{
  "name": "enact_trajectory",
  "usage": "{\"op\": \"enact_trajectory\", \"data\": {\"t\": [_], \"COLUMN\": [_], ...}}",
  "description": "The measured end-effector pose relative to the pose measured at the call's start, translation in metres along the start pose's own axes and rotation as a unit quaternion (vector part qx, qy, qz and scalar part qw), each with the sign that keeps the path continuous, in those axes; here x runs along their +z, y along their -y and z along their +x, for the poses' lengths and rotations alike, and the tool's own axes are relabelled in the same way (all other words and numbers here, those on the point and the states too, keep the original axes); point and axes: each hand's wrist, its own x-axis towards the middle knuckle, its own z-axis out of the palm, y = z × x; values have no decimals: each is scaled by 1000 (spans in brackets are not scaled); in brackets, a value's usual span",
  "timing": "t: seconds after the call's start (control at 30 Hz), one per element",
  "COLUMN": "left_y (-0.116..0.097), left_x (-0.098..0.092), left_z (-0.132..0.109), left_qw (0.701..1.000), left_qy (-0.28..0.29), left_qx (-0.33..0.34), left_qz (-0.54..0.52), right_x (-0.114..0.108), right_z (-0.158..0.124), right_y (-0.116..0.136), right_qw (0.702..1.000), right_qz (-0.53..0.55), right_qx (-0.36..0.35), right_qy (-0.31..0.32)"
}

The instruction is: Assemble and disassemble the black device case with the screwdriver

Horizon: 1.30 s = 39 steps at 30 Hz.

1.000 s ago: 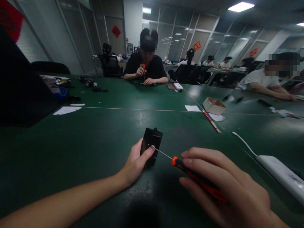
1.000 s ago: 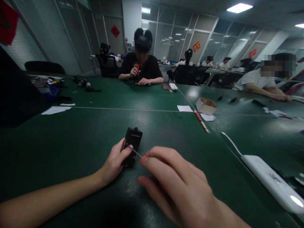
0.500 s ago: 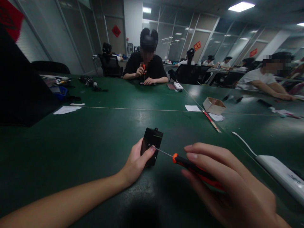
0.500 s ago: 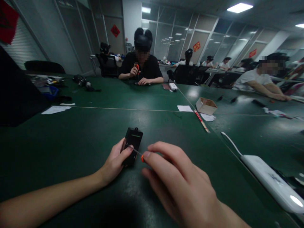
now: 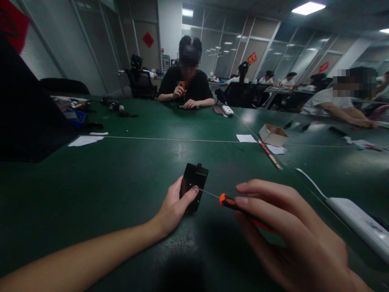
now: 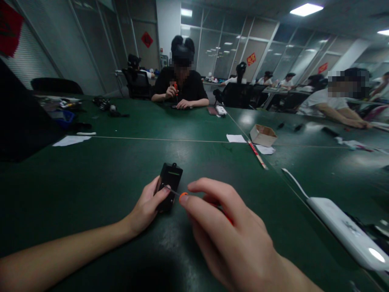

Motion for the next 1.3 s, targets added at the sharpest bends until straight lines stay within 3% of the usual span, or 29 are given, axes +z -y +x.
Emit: {"op": "enact_trajectory", "data": {"t": [0.2, 0.43, 0.73, 0.9, 1.07, 1.2, 1.3], "left_y": [1, -2, -2, 9, 6, 4, 6], "left_x": [0, 0, -1, 0, 2, -1, -6], "left_z": [1, 0, -1, 0, 6, 10, 12], "left_qw": [1000, 1000, 1000, 995, 969, 975, 986], "left_qy": [-11, -6, 3, -2, -3, -7, 5], "left_qx": [8, 12, 12, -29, -47, -61, -52], "left_qz": [2, 22, 8, -91, -244, -214, -157], "right_x": [-1, 0, -2, -2, 33, 77, 94], "right_z": [-4, -1, -3, -4, -9, -28, -41], "right_y": [1, 2, 2, -5, -42, -71, -78], "right_qw": [999, 1000, 999, 998, 988, 957, 932], "right_qz": [-1, -9, -34, -17, 67, 158, 231], "right_qx": [0, 6, 8, 0, 59, 150, 220], "right_qy": [36, 5, 31, 58, 122, 190, 172]}}
